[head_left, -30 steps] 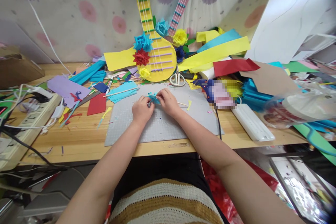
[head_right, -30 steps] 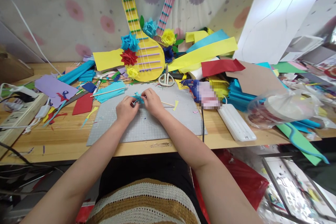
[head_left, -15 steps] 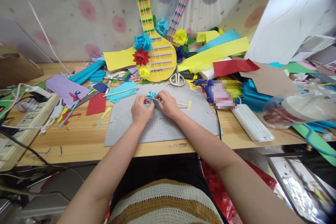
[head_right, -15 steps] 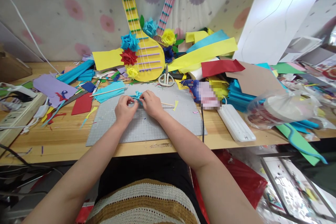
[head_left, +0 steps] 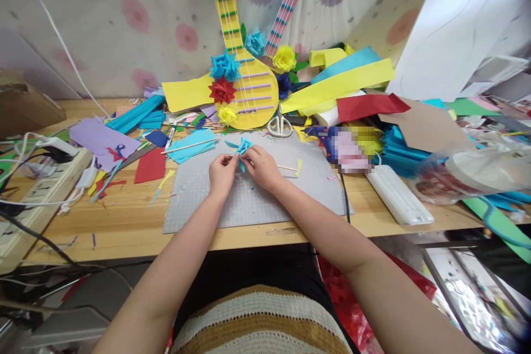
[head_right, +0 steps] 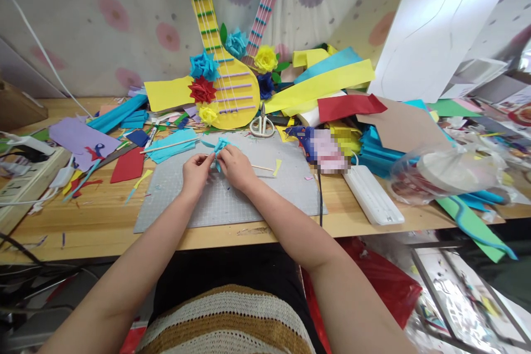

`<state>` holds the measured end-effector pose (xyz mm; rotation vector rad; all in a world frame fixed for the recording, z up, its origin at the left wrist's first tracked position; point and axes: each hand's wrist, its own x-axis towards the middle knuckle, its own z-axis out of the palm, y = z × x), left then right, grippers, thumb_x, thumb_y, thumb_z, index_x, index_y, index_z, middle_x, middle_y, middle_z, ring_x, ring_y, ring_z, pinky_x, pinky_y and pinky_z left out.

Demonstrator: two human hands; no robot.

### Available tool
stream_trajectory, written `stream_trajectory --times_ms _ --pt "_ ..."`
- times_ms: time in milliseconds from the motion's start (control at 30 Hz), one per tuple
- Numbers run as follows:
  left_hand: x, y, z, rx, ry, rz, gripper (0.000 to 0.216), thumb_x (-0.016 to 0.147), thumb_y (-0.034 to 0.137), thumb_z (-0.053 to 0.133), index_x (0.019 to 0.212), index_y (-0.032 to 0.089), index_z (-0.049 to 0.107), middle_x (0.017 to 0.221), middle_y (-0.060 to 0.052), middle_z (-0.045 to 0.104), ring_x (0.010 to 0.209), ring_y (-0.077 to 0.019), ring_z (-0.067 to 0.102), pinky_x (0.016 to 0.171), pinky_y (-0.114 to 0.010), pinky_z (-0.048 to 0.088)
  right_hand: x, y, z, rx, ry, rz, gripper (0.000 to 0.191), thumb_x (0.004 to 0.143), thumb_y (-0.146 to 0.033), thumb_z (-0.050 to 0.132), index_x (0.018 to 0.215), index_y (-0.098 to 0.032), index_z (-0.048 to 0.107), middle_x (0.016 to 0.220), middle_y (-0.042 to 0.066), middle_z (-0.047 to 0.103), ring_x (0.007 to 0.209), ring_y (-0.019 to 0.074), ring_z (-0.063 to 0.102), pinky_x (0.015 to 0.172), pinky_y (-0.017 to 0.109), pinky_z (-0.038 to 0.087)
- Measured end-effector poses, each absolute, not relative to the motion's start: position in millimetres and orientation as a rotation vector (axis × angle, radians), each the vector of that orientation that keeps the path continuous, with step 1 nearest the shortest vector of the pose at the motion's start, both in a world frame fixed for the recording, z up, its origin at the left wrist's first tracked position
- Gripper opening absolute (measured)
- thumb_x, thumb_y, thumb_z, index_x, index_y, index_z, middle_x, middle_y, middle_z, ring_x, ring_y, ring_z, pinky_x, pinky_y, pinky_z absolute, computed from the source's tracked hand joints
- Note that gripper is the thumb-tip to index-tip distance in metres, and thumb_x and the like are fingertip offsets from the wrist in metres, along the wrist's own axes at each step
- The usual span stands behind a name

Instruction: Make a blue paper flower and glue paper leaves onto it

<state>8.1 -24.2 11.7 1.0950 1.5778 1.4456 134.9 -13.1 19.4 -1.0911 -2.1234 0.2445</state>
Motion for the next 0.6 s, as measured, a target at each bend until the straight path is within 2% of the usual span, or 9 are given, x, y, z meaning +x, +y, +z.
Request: stream_trajectory --times_ms 133,300,400,533,600 --pt "13 -27 19 0.912 1.414 1.431 0.031 0.058 0.041 0.069 0.071 0.016 0.057 0.061 0.004 0.052 0.046 -0.0057 0.046 0.038 -0.017 0.034 135 -13 20 -1.115 -2.11 0.234 0.012 0.085 -0.021 0.043 0.081 -0.019 0.055 0.088 0.009 0.055 0.086 0.0199 0.05 0.077 0.033 0.041" --pt "15 -28 26 0.79 1.282 1.342 0.034 0.052 0.042 0.072 0.065 0.014 0.057 0.06 0.003 0.052 0.045 -0.0043 0.045 0.037 -0.016 0.034 133 -15 20 -1.099 -2.095 0.284 0.013 0.084 -0.019 0.042 0.083 -0.019 0.055 0.089 0.009 0.054 0.088 0.02 0.05 0.079 0.035 0.042" --pt "14 -29 30 0.748 1.253 1.354 0.033 0.05 0.039 0.074 0.06 0.014 0.055 0.053 0.004 0.048 0.042 -0.0023 0.038 0.037 -0.015 0.032 134 -16 23 -1.099 -2.017 0.371 0.009 0.08 -0.022 0.047 0.088 -0.019 0.052 0.092 0.008 0.052 0.083 0.0179 0.052 0.075 0.034 0.044" --pt "9 -29 33 0.702 1.162 1.352 0.032 0.049 0.035 0.075 0.057 0.014 0.053 0.05 0.007 0.043 0.04 -0.0006 0.033 0.036 -0.014 0.027 146 -9 33 -1.219 -1.7 0.608 0.038 0.07 -0.033 0.062 0.101 -0.02 0.044 0.103 0.009 0.049 0.08 0.016 0.053 0.07 0.034 0.048" --pt "7 -27 32 0.702 1.11 1.291 0.032 0.049 0.034 0.076 0.058 0.014 0.053 0.051 0.006 0.044 0.041 -0.0004 0.034 0.037 -0.014 0.027 155 -4 41 -1.301 -1.533 0.895 0.051 0.066 -0.035 0.066 0.106 -0.02 0.039 0.097 0.007 0.052 0.082 0.0165 0.055 0.073 0.036 0.048"
